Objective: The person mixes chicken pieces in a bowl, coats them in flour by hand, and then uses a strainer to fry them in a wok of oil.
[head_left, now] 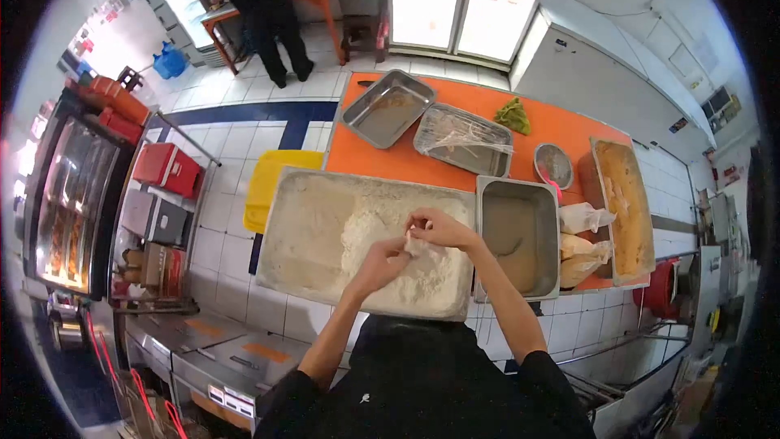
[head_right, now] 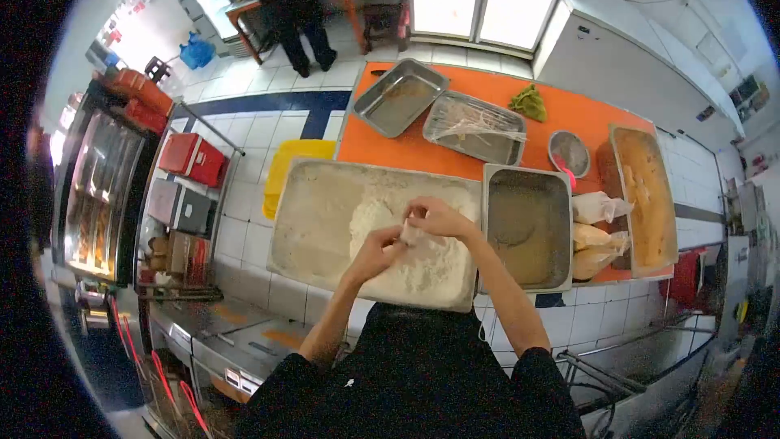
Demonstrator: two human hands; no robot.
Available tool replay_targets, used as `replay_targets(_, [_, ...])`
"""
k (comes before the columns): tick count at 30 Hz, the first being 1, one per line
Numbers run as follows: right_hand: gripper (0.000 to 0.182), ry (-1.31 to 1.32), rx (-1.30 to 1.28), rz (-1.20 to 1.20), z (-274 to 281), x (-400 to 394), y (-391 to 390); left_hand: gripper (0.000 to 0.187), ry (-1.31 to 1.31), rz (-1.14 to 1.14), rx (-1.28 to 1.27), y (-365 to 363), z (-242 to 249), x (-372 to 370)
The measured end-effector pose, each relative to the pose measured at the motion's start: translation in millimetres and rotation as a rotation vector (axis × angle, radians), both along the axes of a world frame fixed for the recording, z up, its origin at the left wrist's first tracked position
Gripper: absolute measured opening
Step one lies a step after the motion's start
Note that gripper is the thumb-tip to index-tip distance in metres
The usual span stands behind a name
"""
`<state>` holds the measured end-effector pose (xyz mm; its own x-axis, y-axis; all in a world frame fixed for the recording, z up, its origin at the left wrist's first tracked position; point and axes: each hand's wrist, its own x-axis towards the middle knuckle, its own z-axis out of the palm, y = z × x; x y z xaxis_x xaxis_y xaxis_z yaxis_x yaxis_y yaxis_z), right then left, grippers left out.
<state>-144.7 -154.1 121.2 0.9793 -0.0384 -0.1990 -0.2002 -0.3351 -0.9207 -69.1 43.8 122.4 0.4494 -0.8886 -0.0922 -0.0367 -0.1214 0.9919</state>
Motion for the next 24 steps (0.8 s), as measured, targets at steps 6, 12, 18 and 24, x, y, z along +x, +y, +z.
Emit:
replay_targets(6, [0.009,-0.115,-0.296,-0.134,45.3,-17.5,40.7,0.016,-0.512,-0.28,0.031,-4.3,-19.4,-9.1])
replay_targets(12, [0.008,-0.256,-0.604,-0.434,40.0,-72.8,89.2,0.017,-0.499,-0.27,0.169,-8.0,-28.4,-5.0])
replay_targets(18, [0.012,-0.327,-0.476,-0.775,20.7,-72.1,111.4,0.02,-0.436,0.092,-0.039,-25.8,-9.6,-22.1])
replay_targets(24, [0.022,-0.227,-0.088,-1.014,7.5,-61.2,106.4,0.036,-0.27,0.139,-0.179,-40.6,-23.3,-10.0])
